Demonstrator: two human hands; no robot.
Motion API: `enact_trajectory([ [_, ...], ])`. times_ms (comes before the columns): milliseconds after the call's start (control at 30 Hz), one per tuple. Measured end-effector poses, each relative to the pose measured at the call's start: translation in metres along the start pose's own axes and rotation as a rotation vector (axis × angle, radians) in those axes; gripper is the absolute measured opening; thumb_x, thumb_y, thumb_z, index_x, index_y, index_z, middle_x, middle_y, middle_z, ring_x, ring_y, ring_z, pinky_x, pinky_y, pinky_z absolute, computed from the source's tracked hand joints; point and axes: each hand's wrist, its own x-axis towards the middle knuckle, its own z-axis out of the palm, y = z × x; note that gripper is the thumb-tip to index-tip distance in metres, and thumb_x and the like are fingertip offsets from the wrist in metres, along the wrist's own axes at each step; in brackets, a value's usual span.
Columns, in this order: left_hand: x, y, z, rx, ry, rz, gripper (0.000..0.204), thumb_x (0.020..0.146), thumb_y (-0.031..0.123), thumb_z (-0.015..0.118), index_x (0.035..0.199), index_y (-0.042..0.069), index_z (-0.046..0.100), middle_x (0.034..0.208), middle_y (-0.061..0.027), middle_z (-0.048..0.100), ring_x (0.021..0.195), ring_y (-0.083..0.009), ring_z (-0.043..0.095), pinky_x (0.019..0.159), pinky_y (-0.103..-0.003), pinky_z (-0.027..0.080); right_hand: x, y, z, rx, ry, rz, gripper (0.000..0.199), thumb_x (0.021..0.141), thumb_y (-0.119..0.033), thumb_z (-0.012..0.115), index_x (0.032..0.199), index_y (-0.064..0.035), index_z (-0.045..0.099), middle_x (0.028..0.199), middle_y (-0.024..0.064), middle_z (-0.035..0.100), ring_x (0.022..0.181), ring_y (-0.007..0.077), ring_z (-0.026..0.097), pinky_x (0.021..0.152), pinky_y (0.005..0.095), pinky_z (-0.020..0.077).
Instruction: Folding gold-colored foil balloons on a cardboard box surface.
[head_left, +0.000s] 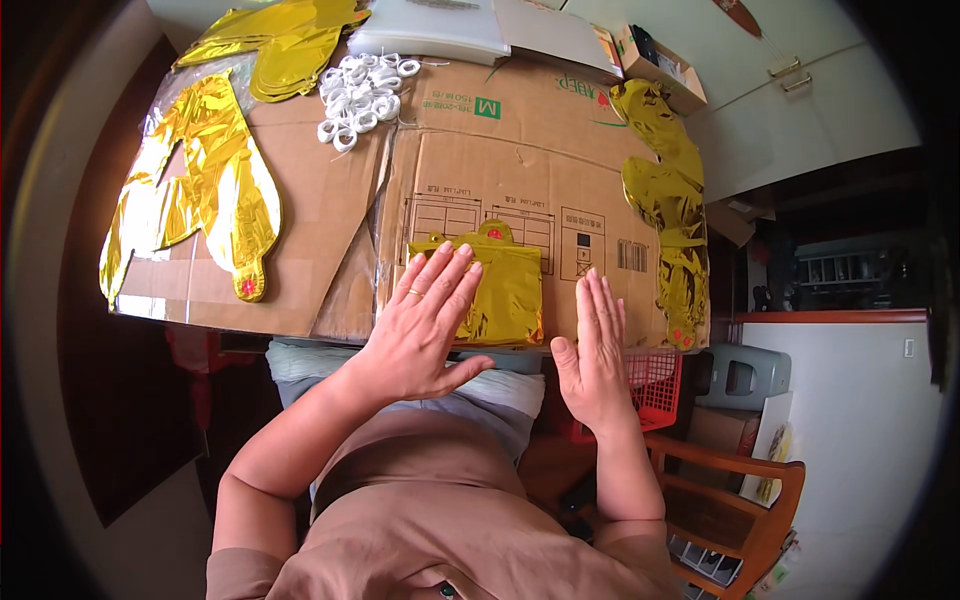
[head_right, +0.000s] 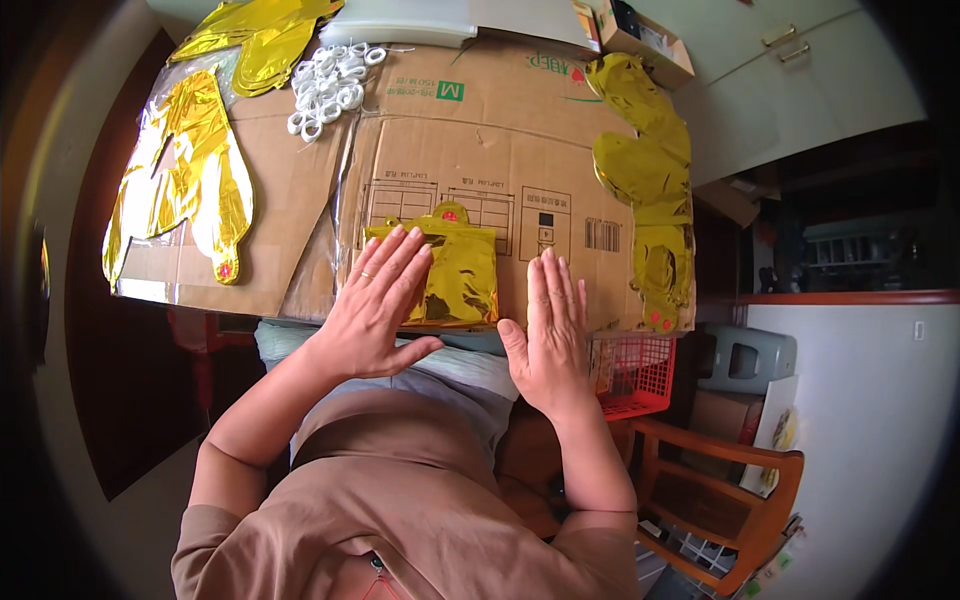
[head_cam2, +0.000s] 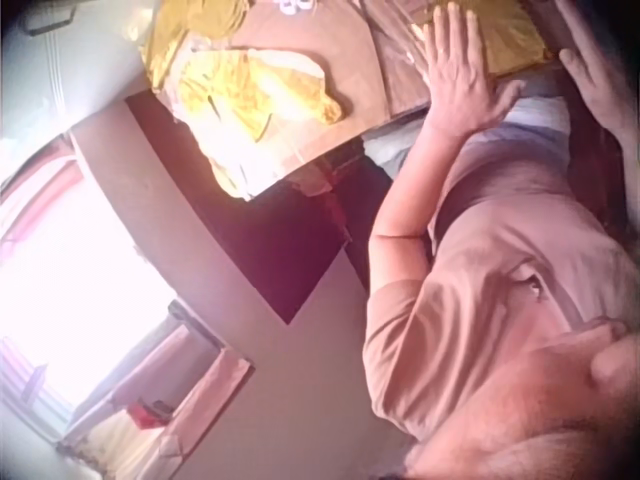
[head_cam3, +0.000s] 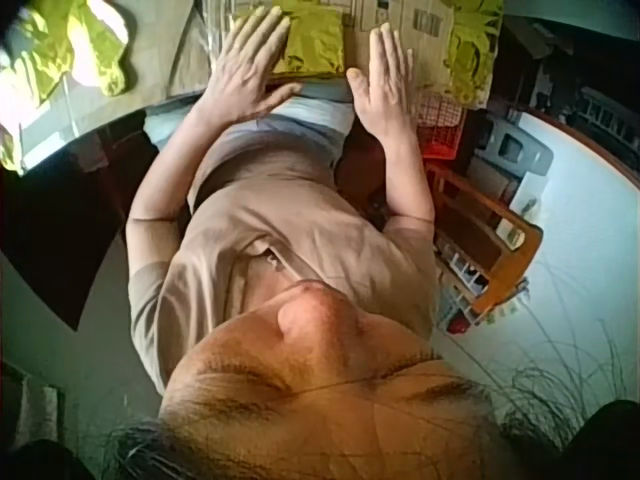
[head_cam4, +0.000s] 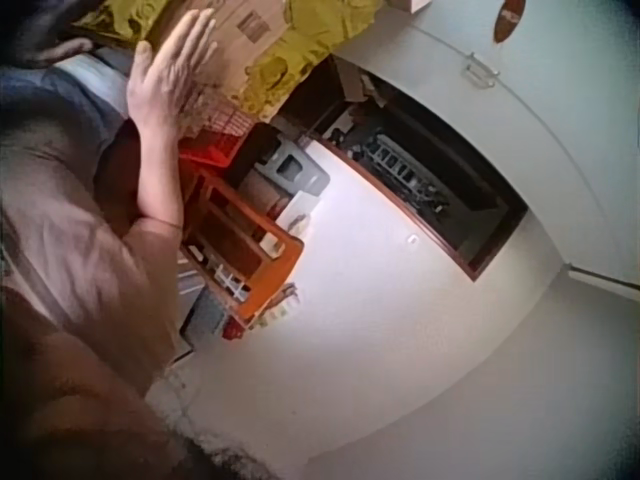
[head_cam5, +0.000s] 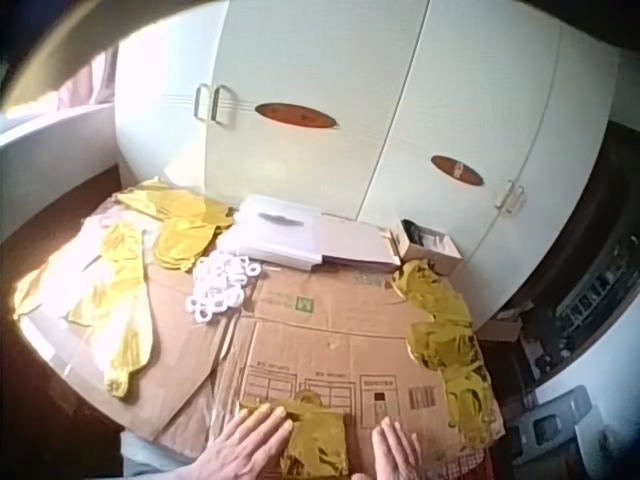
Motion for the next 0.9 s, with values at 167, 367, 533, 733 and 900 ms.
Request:
enact_trajectory([
  [167,-0.013,-0.008,-0.009,0.023,0.097,-0.082,0.076,0.093,0.040,0.061,0.150,-0.005,0.036,0.157,-0.0246,0.034,0.148,-0.0409,0.029,0.121,-0.053,0.018,0.018,-0.018,0.004,-0.006,0.047,-0.073,0.069,0.102,-0.033,0.051,0.156,0.0017,0.026,0.162,0.0235,0.025,0.150,0.0399,0.025,0.121,0.0559,0.0164],
  [367,-0.018,-0.007,0.002,0.206,0.047,-0.139,0.081,0.091,0.045,0.061,0.150,-0.004,0.036,0.158,-0.0224,0.034,0.149,-0.0370,0.029,0.122,-0.053,0.015,0.035,-0.028,0.047,-0.141,-0.073,-0.139,0.076,0.101,-0.042,0.051,0.157,0.0013,0.024,0.164,0.0226,0.022,0.151,0.0398,0.021,0.122,0.0569,0.0104],
  [533,-0.017,-0.007,0.004,0.264,0.026,-0.132,0.082,0.092,0.050,0.057,0.149,-0.005,0.038,0.159,-0.0215,0.034,0.150,-0.0356,0.028,0.123,-0.054,0.012,0.021,-0.009,0.048,-0.218,-0.051,-0.104,0.079,0.102,-0.050,0.045,0.158,0.0004,0.023,0.165,0.0219,0.018,0.152,0.0401,0.018,0.121,0.0581,0.0095],
  [733,-0.015,0.003,-0.008,0.233,0.016,-0.162,0.085,0.086,0.045,0.066,0.149,-0.005,0.039,0.159,-0.0226,0.033,0.151,-0.0381,0.024,0.123,-0.056,0.010,0.000,0.000,0.014,0.279,0.184,-0.064,0.059,0.096,-0.029,0.065,0.142,0.0038,0.048,0.148,0.0232,0.046,0.135,0.0405,0.047,0.113,0.0467,0.0373],
  [900,0.022,0.021,-0.022,0.047,-0.057,0.130,0.070,0.089,0.035,0.066,0.146,0.000,0.045,0.157,-0.0180,0.038,0.149,-0.0345,0.029,0.121,-0.053,0.019,-0.005,-0.004,-0.006,0.443,0.153,0.178,0.029,0.093,-0.013,0.070,0.118,0.0004,0.066,0.116,0.0130,0.067,0.092,0.0210,0.067,0.079,0.0313,0.0544],
])
